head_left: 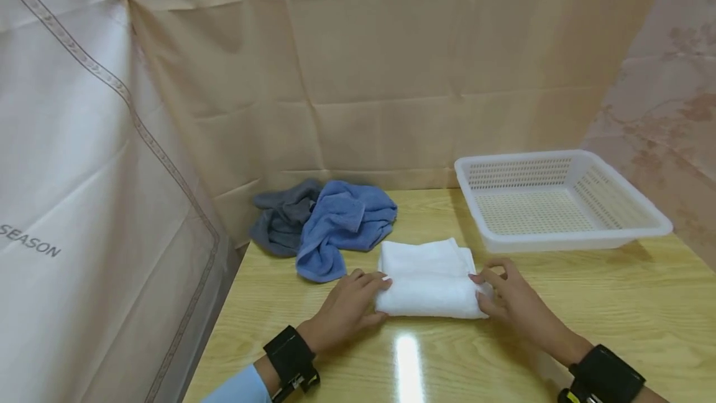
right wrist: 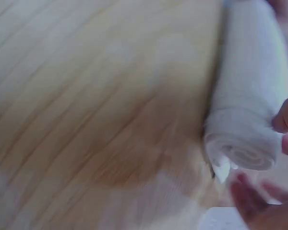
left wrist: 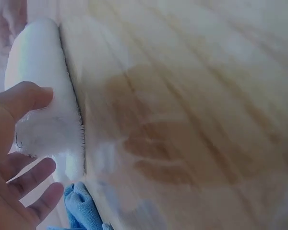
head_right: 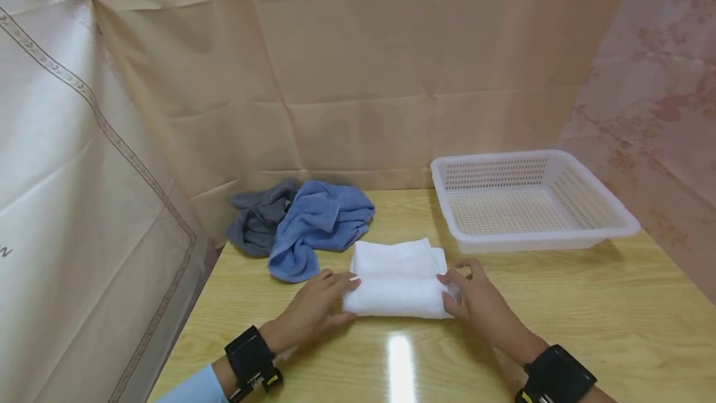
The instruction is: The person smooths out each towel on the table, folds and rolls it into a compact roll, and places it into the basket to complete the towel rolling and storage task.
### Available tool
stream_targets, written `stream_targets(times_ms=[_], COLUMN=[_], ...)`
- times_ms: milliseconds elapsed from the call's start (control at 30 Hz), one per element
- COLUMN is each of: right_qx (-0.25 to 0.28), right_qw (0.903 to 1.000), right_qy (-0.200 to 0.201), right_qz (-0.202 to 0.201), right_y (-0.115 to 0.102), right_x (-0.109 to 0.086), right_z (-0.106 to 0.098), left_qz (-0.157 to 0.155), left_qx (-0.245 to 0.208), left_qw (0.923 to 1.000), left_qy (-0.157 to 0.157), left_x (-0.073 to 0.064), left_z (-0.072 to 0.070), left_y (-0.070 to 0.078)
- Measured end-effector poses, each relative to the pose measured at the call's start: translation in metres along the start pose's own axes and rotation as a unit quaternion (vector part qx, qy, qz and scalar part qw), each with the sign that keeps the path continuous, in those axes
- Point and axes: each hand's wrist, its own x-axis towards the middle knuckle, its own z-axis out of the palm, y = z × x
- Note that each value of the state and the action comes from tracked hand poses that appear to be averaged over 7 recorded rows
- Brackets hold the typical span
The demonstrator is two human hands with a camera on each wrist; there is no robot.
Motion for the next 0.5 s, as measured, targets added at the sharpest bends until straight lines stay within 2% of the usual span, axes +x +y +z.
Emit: stream_targets(times_ms=[67,133,200,333,433,500], right_qx=[-0.061,-0.105,-0.125,-0.135,-0.134,-0.137], right_qw=[0.9940,0.9819,0.9749,0.9743,0.9774,0.9809], right_qy=[0.038,0.056,0.055,0.021,0.004,0.003], right_qz=[-0.083,-0.147,-0.176,-0.179,-0.163,-0.138], right_y=[0.000,0.000,0.000,0.001,0.003,0.004], right_x=[-0.003,-0.006,-0.009,-0.013,-0.015,-0.016], right_z=[0.002,0.003,0.002,0.003,0.006,0.007], left_qz=[-0.004,-0.009,-0.018,-0.044,-0.063,-0.069], left_qx=[-0.020,-0.043,-0.061,-0.075,-0.087,-0.098], left_qw=[0.9998,0.9990,0.9979,0.9960,0.9938,0.9921], left_qy=[0.001,-0.001,-0.007,-0.021,-0.029,-0.038], left_x=[0.002,0.005,0.007,0.007,0.008,0.008], left_z=[-0.001,-0.002,-0.003,-0.005,-0.006,-0.007], left_y=[0.000,0.000,0.001,0.000,0.000,0.001])
